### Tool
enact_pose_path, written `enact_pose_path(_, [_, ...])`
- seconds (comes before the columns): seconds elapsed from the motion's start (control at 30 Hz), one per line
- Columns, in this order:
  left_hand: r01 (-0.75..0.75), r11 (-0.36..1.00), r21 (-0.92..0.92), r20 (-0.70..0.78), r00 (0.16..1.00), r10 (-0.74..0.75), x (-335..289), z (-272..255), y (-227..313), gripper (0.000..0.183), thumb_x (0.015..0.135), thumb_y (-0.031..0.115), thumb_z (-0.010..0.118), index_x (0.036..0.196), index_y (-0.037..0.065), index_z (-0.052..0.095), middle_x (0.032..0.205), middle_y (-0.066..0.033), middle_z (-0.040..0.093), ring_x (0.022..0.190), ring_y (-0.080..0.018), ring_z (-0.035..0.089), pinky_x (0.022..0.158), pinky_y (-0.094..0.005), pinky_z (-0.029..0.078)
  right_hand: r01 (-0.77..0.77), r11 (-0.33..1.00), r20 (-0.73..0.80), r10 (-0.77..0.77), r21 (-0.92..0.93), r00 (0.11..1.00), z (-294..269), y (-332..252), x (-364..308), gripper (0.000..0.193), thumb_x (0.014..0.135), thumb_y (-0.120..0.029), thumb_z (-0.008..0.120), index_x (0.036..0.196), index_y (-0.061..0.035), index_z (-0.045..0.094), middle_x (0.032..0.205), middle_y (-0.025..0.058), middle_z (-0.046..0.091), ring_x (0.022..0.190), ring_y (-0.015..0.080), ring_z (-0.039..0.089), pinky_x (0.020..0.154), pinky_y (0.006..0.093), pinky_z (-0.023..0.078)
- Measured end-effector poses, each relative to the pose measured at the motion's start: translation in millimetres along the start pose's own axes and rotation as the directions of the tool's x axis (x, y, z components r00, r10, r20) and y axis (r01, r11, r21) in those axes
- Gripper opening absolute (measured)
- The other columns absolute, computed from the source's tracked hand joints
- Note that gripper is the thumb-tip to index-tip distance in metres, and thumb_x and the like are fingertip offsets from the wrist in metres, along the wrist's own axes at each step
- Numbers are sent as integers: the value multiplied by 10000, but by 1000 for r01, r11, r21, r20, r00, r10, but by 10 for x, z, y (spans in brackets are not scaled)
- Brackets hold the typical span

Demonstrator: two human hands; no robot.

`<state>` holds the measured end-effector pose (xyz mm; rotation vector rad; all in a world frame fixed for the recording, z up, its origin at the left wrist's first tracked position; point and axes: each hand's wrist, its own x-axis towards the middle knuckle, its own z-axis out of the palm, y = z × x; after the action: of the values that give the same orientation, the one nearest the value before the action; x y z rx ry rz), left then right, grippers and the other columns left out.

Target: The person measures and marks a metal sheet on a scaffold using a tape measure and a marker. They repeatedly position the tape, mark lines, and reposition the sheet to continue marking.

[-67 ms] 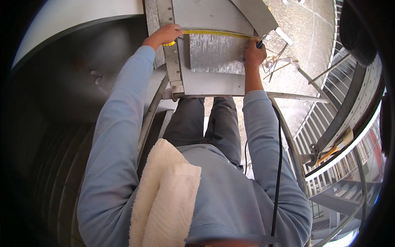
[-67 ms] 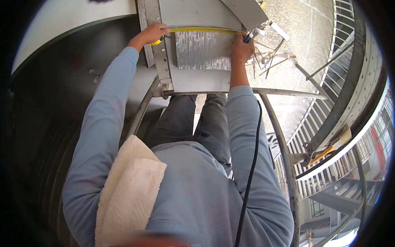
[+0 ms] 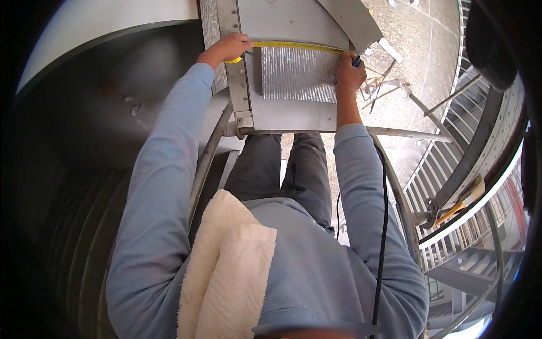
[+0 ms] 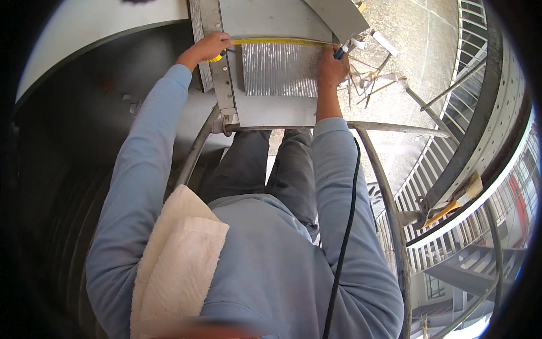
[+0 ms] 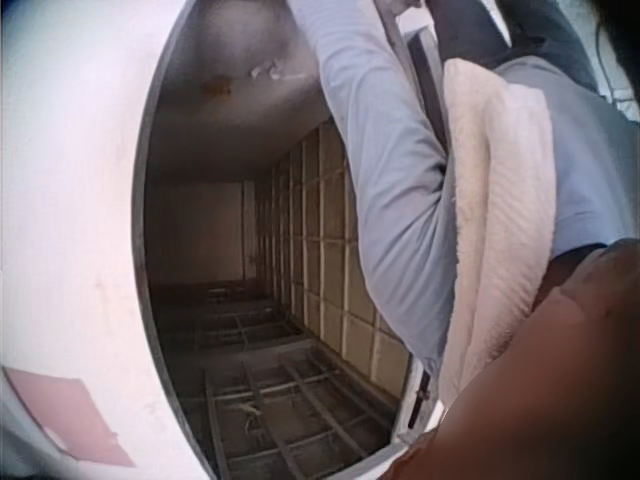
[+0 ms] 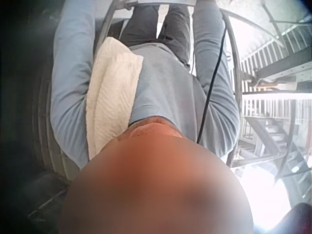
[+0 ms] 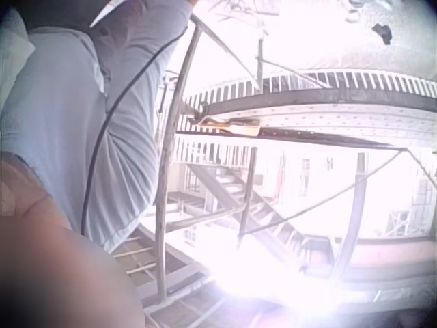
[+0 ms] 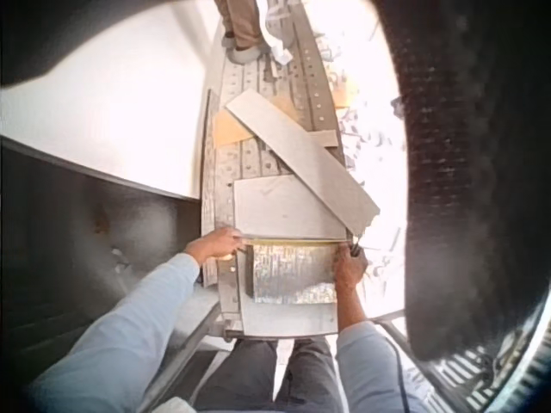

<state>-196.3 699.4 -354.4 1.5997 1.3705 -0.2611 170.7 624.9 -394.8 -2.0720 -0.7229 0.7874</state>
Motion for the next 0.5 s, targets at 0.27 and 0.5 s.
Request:
enact_pose_path(0.27, [26, 1000, 9, -20, 999, -26, 6, -11, 39, 461, 1029, 419, 563, 1144, -4, 706, 1055, -210, 729, 986, -373, 681, 897, -447, 513, -13, 990, -64, 4, -138, 998, 34, -116, -16, 306, 872, -320, 790, 957, -32, 732, 815, 77, 716, 680, 189, 641, 678, 350, 527])
enact_pose_path(0.5, [50, 997, 64, -8, 999, -50, -4, 11, 142, 489, 1038, 448, 537, 1244, 31, 686, 1214, -241, 691, 1136, -420, 638, 975, -487, 496, -83, 993, -76, 77, -83, 994, 21, -312, -84, 344, 854, -356, 792, 969, -34, 750, 893, 128, 753, 804, 248, 694, 809, 375, 539])
